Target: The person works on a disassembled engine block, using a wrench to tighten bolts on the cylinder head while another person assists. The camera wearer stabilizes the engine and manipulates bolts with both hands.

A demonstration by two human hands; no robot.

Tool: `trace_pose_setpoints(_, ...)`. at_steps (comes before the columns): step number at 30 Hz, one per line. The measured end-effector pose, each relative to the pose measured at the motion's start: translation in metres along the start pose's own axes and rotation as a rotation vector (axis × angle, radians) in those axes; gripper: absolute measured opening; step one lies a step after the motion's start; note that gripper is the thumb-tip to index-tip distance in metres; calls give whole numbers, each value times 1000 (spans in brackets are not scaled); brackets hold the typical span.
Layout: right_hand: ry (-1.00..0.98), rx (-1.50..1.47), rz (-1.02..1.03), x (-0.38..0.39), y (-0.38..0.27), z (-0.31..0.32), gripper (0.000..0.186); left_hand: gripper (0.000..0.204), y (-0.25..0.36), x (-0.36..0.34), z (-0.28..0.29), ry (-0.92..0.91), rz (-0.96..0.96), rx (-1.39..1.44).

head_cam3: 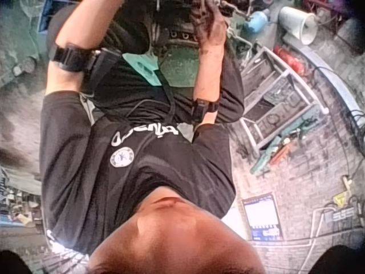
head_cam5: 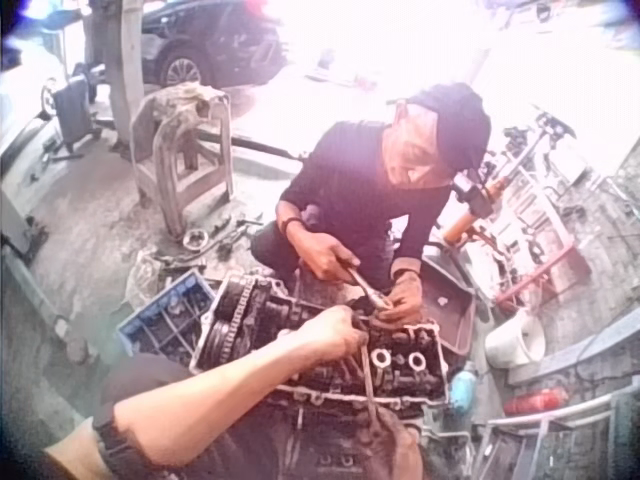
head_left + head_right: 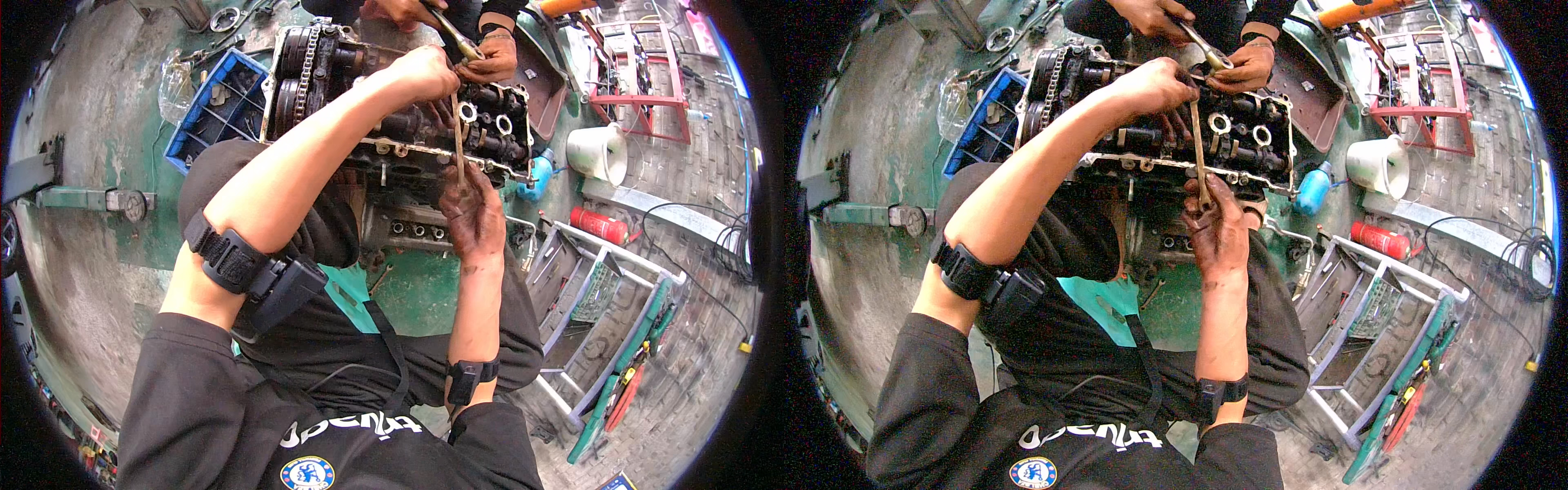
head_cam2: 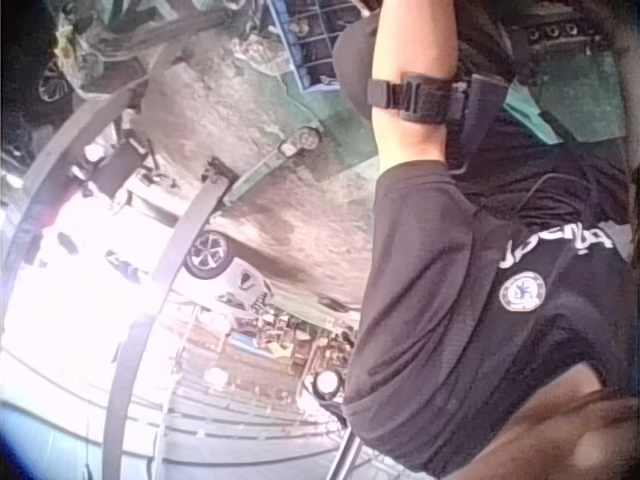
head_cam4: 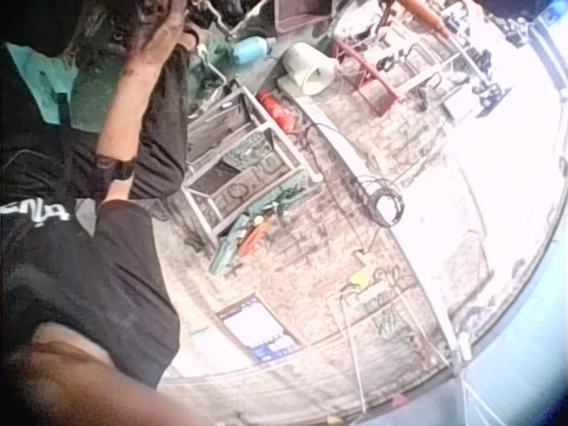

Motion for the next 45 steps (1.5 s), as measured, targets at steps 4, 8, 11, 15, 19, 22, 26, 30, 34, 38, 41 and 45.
trace_pose_setpoints(4, 183, 139, 129, -5, -13, 16, 21, 39, -11, -1, 7, -6, 22, -226)
trace_pose_setpoints(8, 224, 250, 194, -5, -26, 18, 21, 43, -25, 3, 5, -106, 83, -285)
trace_pose_setpoints(11, 243, 308, 229, -5, -33, 20, 21, 49, -29, 0, -3, -164, 49, -313)
trace_pose_setpoints(15, 205, 362, 253, -7, -36, 17, 21, 47, -43, -8, -9, -122, 87, -284)
trace_pose_setpoints(19, 243, 408, 282, -8, -41, 20, 20, 39, -52, -13, -14, -61, 59, -269)
trace_pose_setpoints(22, 241, 358, 323, -9, -47, 21, 19, 35, -64, -15, -27, -153, 152, -32)
trace_pose_setpoints(26, 248, 319, 353, -11, -55, 27, 22, 55, -76, -16, -33, -202, 205, 115)
trace_pose_setpoints(30, 241, 326, 384, -16, -64, 33, 24, 53, -71, -24, -27, -104, 85, -79)
trace_pose_setpoints(34, 223, 310, 409, -18, -68, 36, 24, 26, -68, -19, -28, -116, 128, -29)
trace_pose_setpoints(38, 223, 298, 402, -18, -67, 38, 26, 21, -64, -12, -26, -114, 176, 6)
trace_pose_setpoints(41, 245, 283, 415, -19, -67, 41, 29, 22, -59, -9, -21, -61, 131, -60)
trace_pose_setpoints(45, 257, 233, 460, -25, -75, 44, 31, 22, -58, -1, -20, -68, 199, -22)
Point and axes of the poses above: each hand's wrist, its own x-axis away from the middle knuckle, its own z-axis out of the back of the hand, y = z × x, the point moved 9 cm from there along -x, towards the middle knuckle, and after that the axes turned 8 degrees about y, right-handed, at the moved point
